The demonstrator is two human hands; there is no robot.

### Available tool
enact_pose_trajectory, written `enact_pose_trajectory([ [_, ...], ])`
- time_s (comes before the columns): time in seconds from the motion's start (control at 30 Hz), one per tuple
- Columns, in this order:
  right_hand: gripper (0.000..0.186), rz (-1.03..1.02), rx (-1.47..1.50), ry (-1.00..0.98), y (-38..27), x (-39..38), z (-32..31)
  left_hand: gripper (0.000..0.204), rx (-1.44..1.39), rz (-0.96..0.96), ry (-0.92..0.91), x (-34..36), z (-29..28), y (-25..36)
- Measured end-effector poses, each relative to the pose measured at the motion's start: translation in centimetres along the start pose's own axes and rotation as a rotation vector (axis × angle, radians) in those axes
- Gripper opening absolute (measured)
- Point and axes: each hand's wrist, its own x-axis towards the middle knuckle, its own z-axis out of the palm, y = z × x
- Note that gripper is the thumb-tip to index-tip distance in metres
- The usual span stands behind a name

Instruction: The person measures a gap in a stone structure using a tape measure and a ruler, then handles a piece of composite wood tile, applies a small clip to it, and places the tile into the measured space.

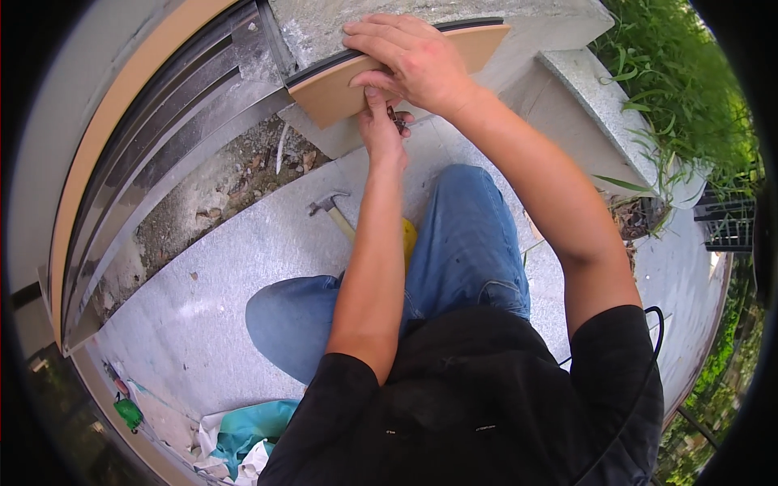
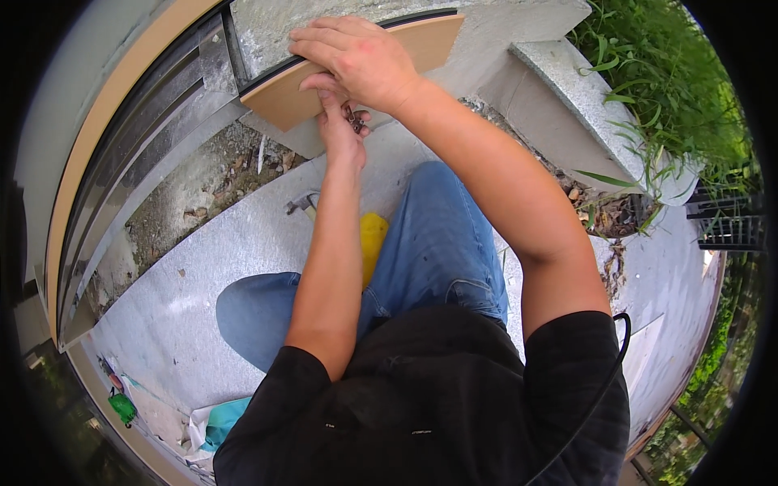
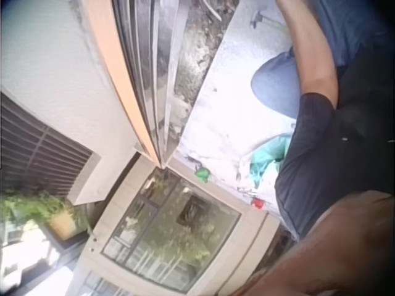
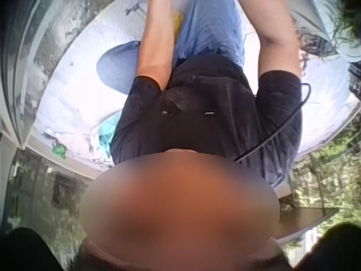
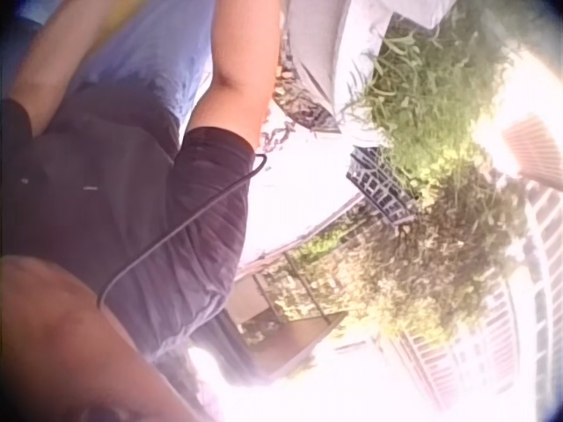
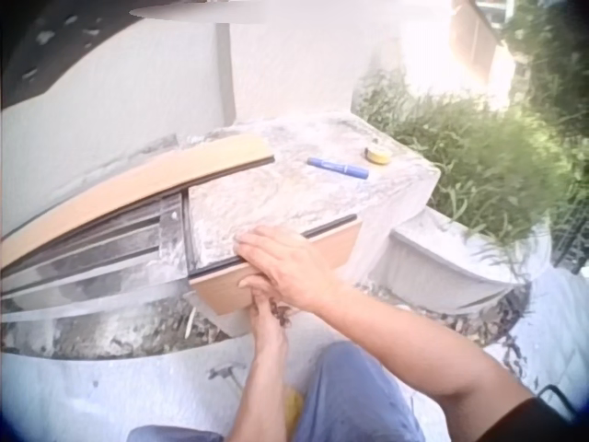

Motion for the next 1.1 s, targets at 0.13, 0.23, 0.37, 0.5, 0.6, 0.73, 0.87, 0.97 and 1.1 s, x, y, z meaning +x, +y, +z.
enact_pose_trajectory([
  [0.13,0.050,0.004,0.002,-0.006,0.1,0.0,0.0,0.062,-0.007,-0.008,-0.011,0.3,-0.2,-0.1],
  [0.23,0.051,0.023,0.051,0.004,0.1,-0.3,0.0,0.063,-0.011,-0.034,-0.004,0.2,-0.1,-0.2],
  [0.37,0.049,0.006,0.075,0.037,0.0,0.0,-0.2,0.064,-0.009,-0.033,-0.006,0.2,-0.3,-0.1],
  [0.5,0.050,0.021,0.067,-0.005,-0.5,0.1,-0.6,0.064,-0.006,-0.035,-0.019,0.1,-0.7,-0.1],
  [0.6,0.051,0.043,0.014,-0.055,-1.4,-0.1,-0.6,0.063,0.047,0.037,-0.015,-0.3,-1.2,0.0],
  [0.73,0.057,0.145,-0.087,-0.088,-2.6,-1.9,-1.5,0.061,0.094,0.071,-0.035,-1.9,-0.3,-0.8],
  [0.87,0.059,0.194,-0.132,-0.134,-2.9,-4.0,-6.0,0.055,0.149,0.068,-0.154,-3.5,1.0,-2.2],
  [0.97,0.063,0.420,-0.152,-0.376,-1.7,-6.0,-11.7,0.046,0.389,0.072,-0.312,-4.9,2.1,-3.4],
  [1.1,0.068,0.939,-0.021,-0.334,1.8,-16.9,-17.1,0.029,0.776,-0.132,-0.754,-6.8,3.6,-2.0],
])
